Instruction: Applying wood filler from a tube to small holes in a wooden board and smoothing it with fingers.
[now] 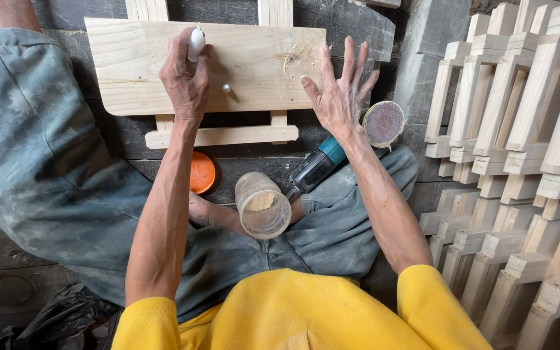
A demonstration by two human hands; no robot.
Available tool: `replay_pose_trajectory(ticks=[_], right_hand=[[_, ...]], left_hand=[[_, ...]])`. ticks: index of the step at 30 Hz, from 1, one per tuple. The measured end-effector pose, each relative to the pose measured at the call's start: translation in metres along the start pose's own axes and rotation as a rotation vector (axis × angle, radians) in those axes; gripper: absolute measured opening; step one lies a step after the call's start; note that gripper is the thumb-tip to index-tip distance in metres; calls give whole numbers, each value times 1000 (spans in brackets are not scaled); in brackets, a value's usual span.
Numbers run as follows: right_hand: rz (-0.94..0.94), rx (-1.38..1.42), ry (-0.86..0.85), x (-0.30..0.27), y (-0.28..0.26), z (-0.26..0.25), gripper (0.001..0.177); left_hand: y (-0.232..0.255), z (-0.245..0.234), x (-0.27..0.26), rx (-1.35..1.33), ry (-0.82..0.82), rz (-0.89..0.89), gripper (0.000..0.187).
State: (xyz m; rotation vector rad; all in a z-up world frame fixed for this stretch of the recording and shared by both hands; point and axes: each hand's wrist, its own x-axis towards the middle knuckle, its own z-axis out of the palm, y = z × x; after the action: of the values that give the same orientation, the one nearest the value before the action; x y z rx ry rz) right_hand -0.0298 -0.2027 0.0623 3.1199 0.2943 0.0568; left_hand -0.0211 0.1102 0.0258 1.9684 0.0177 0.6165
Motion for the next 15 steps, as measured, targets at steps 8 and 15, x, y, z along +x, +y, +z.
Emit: replay_pose_trajectory(ticks=[8, 15], right_hand=[[116, 196, 18, -4, -7, 12, 78], [192, 512, 28, 0, -11, 16, 79]], left_hand=[[9, -3, 2, -14, -3, -20, 26], [0, 0, -2, -3, -2, -27, 28]])
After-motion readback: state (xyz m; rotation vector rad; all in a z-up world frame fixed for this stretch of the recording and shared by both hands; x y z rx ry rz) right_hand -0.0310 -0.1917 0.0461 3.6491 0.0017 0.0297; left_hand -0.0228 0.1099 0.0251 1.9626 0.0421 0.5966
